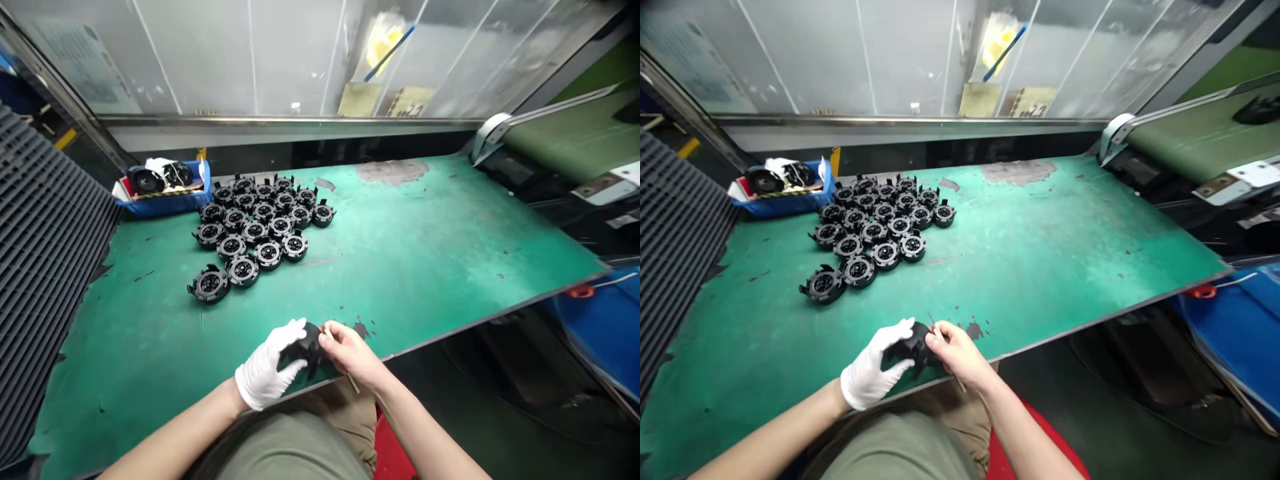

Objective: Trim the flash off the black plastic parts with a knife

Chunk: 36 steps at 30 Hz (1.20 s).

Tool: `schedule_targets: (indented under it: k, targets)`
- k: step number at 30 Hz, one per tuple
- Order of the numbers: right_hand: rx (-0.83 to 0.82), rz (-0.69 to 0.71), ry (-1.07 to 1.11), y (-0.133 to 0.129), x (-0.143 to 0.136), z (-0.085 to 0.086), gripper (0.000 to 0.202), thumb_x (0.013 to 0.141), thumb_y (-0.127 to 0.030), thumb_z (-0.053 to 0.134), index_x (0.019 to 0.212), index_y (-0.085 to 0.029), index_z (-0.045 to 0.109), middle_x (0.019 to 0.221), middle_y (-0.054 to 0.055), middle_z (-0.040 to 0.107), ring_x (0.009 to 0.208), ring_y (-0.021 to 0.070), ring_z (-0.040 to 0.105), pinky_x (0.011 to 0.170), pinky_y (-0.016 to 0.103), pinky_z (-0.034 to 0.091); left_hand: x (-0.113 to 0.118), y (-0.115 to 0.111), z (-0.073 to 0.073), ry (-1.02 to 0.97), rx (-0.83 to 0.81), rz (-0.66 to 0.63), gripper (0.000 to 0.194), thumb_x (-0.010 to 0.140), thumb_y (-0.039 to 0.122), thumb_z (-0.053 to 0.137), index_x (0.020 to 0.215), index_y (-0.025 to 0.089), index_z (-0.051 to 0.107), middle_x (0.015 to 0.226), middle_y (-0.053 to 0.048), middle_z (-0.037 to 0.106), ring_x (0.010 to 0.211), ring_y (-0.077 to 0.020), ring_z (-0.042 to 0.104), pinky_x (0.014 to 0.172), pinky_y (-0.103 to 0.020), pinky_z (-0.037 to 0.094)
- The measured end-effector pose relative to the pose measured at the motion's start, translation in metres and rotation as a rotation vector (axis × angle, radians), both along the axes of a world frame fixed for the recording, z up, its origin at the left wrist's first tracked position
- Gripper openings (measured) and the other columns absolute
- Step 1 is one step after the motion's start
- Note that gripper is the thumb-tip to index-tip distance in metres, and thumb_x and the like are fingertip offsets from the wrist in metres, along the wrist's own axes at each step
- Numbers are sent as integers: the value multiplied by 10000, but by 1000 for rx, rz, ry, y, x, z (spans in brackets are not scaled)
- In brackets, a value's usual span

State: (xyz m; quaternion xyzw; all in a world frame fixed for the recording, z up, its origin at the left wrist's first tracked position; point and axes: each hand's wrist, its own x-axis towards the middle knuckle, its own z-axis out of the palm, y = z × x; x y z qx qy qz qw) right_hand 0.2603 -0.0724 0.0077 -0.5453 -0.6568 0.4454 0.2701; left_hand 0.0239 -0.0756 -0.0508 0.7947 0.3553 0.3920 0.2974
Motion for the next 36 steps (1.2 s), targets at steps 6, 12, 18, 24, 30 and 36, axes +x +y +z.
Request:
schedule_targets:
  k: [6,12,18,24,30,36]
  targets:
    - [379,-91,-155,6,36,44,239,1111,-414,519,1007,-228,628,1027,91,688,937,225,661,840,352,553,2,2,11,45,-7,251,717,1019,276,660,1643,312,310,1573,-188,562,1441,-362,622,1183,-626,570]
    - [667,-14,-515,50,81,52,239,1104,-278,512,910,-216,636,891,72,701,790,185,648,646,258,480,-24,5,20,-22,-296,384,481,1038,339,598,1498,259,484,1476,-146,620,1352,-314,672,1149,-582,592]
    - [587,0,-455,50,60,41,219,1119,-337,520,1036,-204,674,1126,132,745,1015,210,677,803,286,524,-44,6,22,53,-453,304,468,1014,345,606,1469,260,539,1472,-127,619,1348,-308,664,1173,-606,563]
    - [322,-85,-143,44,21,42,261,1088,-468,576,998,-232,640,952,56,672,836,198,603,739,311,501,-46,19,49,28,-545,246,588,973,369,695,1519,254,509,1551,-146,559,1461,-341,575,1254,-632,474]
    - [2,-98,273,9,-56,44,452,1074,-699,457,1044,-256,541,678,-62,431,530,137,369,493,284,375,-36,24,91,-348,-533,93,1283,690,647,964,1667,304,205,1737,-205,320,1521,-398,518,1183,-559,555]
    - [-201,-56,450,-5,-86,37,480,1001,-724,609,1009,-246,565,734,-53,426,591,122,345,539,277,331,-41,15,105,-379,-577,209,1121,821,615,875,1641,253,202,1635,-223,475,1395,-332,647,1142,-489,593]
